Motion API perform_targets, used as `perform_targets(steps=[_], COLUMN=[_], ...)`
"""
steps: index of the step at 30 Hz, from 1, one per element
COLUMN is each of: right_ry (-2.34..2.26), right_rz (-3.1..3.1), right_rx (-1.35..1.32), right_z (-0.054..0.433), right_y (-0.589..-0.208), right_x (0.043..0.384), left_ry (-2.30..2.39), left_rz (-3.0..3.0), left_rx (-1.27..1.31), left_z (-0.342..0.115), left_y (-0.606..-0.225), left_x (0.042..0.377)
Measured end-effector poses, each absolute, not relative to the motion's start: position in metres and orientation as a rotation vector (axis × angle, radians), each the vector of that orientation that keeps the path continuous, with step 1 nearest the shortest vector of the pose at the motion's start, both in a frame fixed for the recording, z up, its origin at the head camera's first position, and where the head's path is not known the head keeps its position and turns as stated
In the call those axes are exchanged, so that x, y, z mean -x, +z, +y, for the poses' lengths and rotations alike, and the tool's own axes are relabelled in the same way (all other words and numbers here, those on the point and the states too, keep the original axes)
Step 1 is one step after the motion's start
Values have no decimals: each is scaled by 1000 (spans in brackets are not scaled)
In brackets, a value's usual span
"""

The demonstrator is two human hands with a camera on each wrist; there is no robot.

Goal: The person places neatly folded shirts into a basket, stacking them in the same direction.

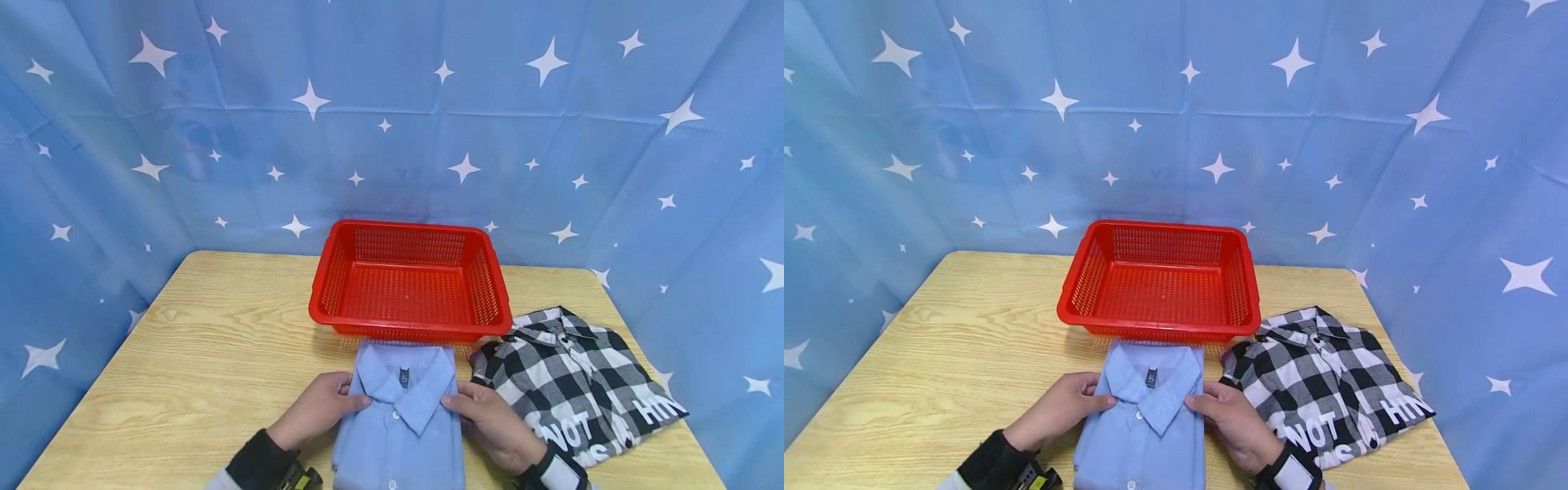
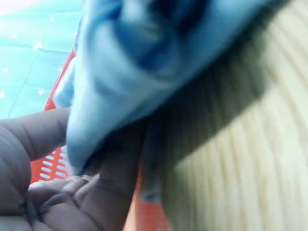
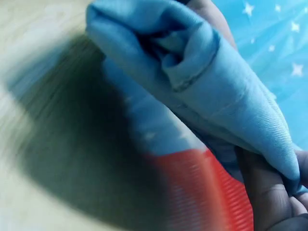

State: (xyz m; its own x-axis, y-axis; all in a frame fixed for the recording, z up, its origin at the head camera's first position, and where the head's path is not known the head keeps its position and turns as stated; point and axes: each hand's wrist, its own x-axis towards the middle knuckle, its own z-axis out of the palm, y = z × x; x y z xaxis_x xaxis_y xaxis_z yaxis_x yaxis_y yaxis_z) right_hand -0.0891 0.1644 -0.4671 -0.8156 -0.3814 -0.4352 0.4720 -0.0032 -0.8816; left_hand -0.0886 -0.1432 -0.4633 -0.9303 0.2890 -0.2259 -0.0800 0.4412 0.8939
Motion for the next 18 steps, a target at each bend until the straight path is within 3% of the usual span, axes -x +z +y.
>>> perform_targets(steps=[11, 18], right_ry=[-1897, -1840], right_rz=[1631, 1756], right_rx=[-138, 16], right_z=[164, 178], right_y=[-466, -416], right_x=[82, 79], left_ry=[1507, 1495], left_rz=[2353, 2434], left_rx=[-195, -283], left_z=[-139, -132], left_y=[-457, -403], left_x=[82, 73])
